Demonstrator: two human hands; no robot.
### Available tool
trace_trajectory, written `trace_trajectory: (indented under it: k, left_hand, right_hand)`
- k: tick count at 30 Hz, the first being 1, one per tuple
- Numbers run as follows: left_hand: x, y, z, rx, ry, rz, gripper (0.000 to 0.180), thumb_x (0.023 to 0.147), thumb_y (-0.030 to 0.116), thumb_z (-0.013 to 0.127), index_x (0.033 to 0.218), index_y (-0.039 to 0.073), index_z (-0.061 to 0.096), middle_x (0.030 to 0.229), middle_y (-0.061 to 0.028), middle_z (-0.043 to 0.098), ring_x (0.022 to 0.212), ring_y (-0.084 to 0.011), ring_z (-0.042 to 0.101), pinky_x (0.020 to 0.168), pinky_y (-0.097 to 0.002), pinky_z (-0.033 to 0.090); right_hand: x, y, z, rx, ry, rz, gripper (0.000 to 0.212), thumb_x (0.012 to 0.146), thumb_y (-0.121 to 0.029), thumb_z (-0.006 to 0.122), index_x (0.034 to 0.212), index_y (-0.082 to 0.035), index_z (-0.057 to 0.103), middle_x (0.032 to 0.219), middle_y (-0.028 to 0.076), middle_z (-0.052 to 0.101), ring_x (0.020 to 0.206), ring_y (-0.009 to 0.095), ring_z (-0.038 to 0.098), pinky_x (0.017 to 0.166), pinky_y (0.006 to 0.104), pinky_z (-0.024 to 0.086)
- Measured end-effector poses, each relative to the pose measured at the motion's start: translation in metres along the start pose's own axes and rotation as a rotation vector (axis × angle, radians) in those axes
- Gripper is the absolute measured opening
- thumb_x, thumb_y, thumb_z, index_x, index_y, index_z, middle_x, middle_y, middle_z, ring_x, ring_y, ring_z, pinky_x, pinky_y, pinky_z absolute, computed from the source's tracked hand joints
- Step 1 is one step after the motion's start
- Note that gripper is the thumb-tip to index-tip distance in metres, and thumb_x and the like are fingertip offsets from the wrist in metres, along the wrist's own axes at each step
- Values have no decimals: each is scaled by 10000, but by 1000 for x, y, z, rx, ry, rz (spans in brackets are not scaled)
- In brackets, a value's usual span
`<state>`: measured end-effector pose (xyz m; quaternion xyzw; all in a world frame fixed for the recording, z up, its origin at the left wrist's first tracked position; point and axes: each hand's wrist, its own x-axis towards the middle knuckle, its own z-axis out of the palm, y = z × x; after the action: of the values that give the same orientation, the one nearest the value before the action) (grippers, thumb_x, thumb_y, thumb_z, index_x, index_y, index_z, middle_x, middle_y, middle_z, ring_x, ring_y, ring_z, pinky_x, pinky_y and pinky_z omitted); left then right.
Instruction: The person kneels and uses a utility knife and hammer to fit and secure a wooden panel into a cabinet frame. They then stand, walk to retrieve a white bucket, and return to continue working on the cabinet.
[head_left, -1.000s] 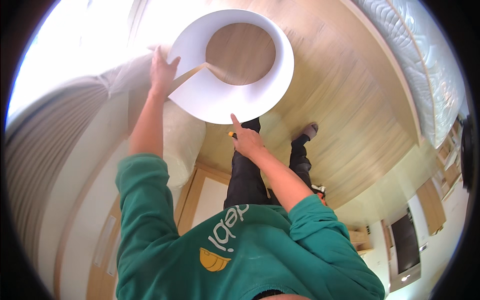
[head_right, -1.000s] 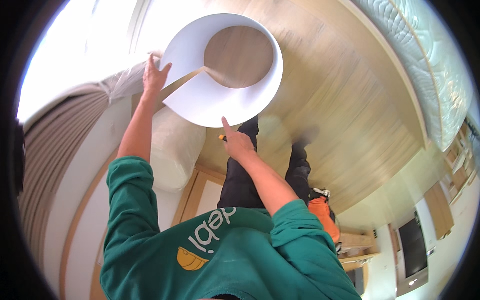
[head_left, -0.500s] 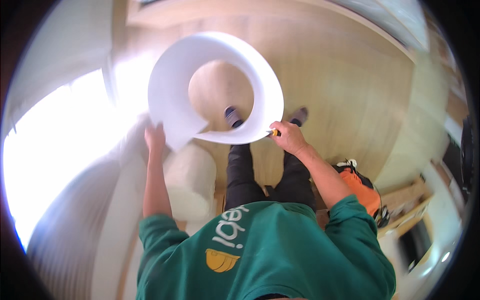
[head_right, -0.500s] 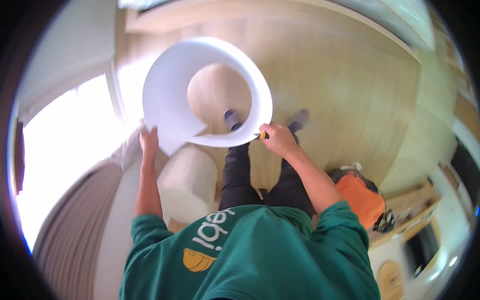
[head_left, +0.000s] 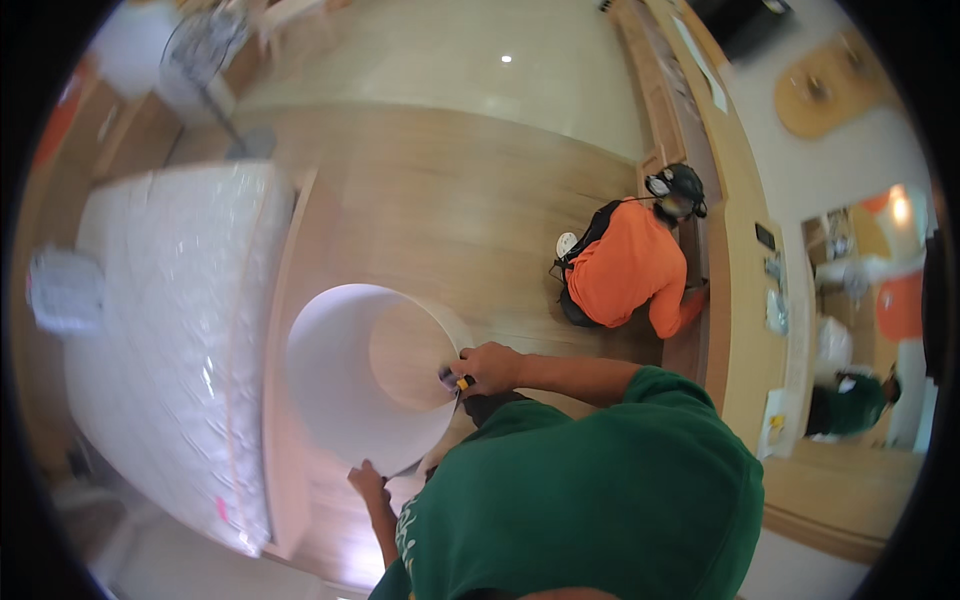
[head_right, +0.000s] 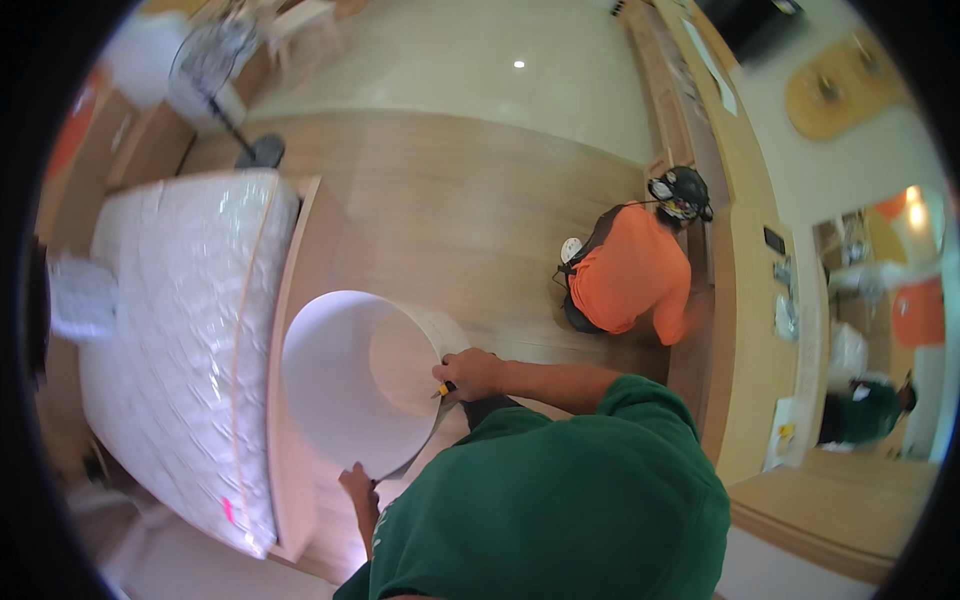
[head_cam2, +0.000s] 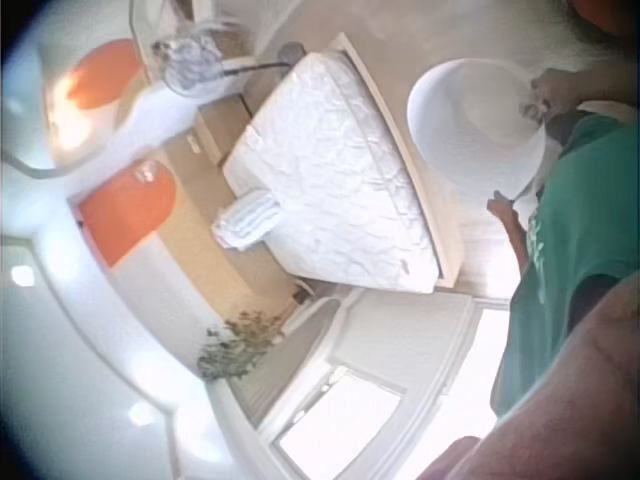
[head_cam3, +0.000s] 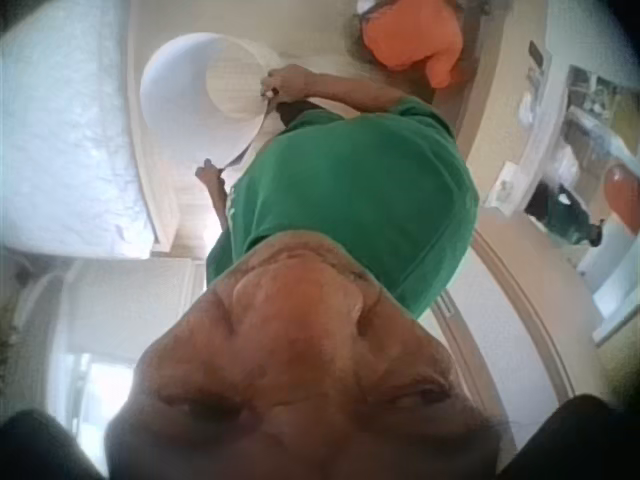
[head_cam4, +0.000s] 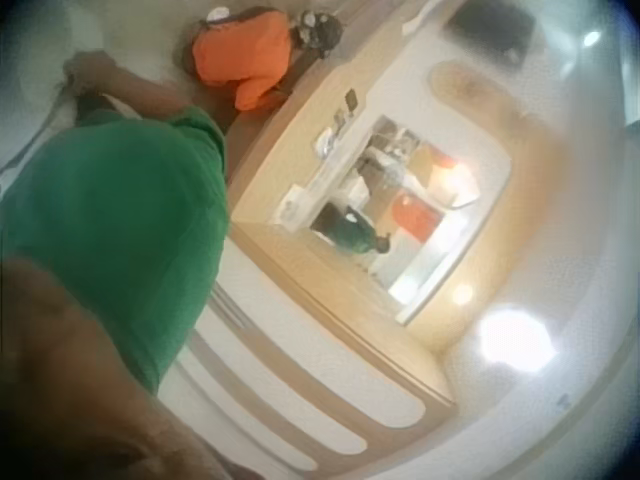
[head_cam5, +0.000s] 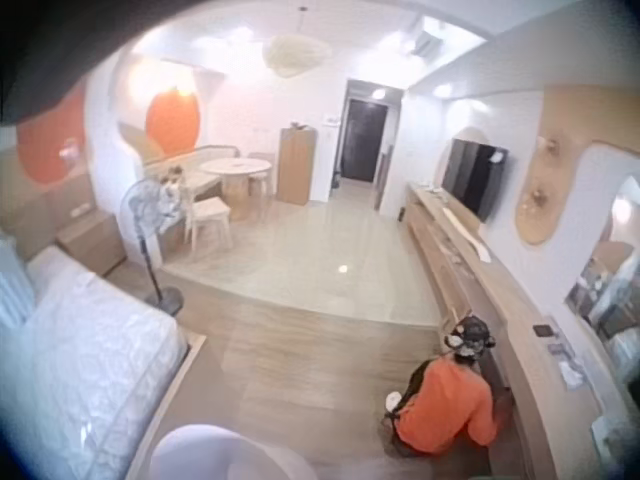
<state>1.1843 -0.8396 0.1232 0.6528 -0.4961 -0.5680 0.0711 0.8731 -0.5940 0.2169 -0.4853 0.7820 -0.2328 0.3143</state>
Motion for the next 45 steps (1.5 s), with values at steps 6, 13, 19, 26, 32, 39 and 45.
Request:
trace_trajectory:
  k: [6, 13, 19, 26, 32, 39, 45]
  left_hand:
    - [18, 161, 97, 79, -259, 90, 289, 878, 103, 570, 1075, -98, 503, 900, -177, 613, 673, -258, 637, 514, -363, 543]
    - [22, 252, 236, 293, -538, 217, 283, 898, 108, 555, 1089, -99, 533, 900, -163, 641, 678, -257, 656, 523, -340, 535]
    - [7, 327, 421, 132, -679, 174, 288, 902, 128, 530, 1019, -135, 549, 876, -195, 648, 671, -294, 673, 527, -399, 582]
    - [9, 436, 526, 299, -860, 155, 364, 940, 169, 535, 1013, -187, 522, 901, -249, 643, 722, -339, 693, 564, -448, 624]
    - [20, 510, 667, 363, -999, 421, 394, 946, 214, 586, 975, -179, 578, 864, -212, 660, 721, -296, 695, 587, -411, 624]
    - [-8, 597, 828, 569, -988, 511, 239, 831, 57, 588, 914, -164, 622, 802, -180, 667, 639, -232, 682, 530, -341, 609]
    - [-18, 629, 917, 678, -908, 394, 210, 767, -4, 580, 885, -175, 615, 778, -196, 665, 596, -244, 672, 466, -324, 565]
  right_hand:
    - [-5, 63, -146, 21, 373, 238, 431, 754, -425, 742, 953, -78, 583, 921, 170, 635, 781, 385, 639, 701, 462, 511]
    - [12, 121, -247, 85, 607, 384, 446, 755, -424, 730, 966, -58, 588, 889, 168, 654, 855, 366, 644, 735, 473, 506]
    - [71, 145, -217, 104, 487, 554, 416, 790, -378, 713, 1014, -56, 575, 945, 207, 632, 870, 404, 637, 761, 492, 506]
    - [84, 185, -292, 190, 656, 736, 334, 806, -328, 703, 971, -59, 597, 879, 199, 621, 827, 384, 642, 730, 475, 519]
    - [132, 256, -363, 186, 947, 674, 334, 767, -320, 744, 933, -62, 614, 825, 180, 641, 757, 364, 653, 668, 446, 525]
    - [154, 376, -478, 356, 976, 621, 346, 793, -363, 720, 869, -37, 631, 771, 211, 654, 750, 390, 644, 671, 473, 506]
    - [147, 458, -560, 393, 844, 570, 352, 811, -366, 700, 901, -31, 642, 790, 229, 661, 763, 415, 639, 695, 487, 500]
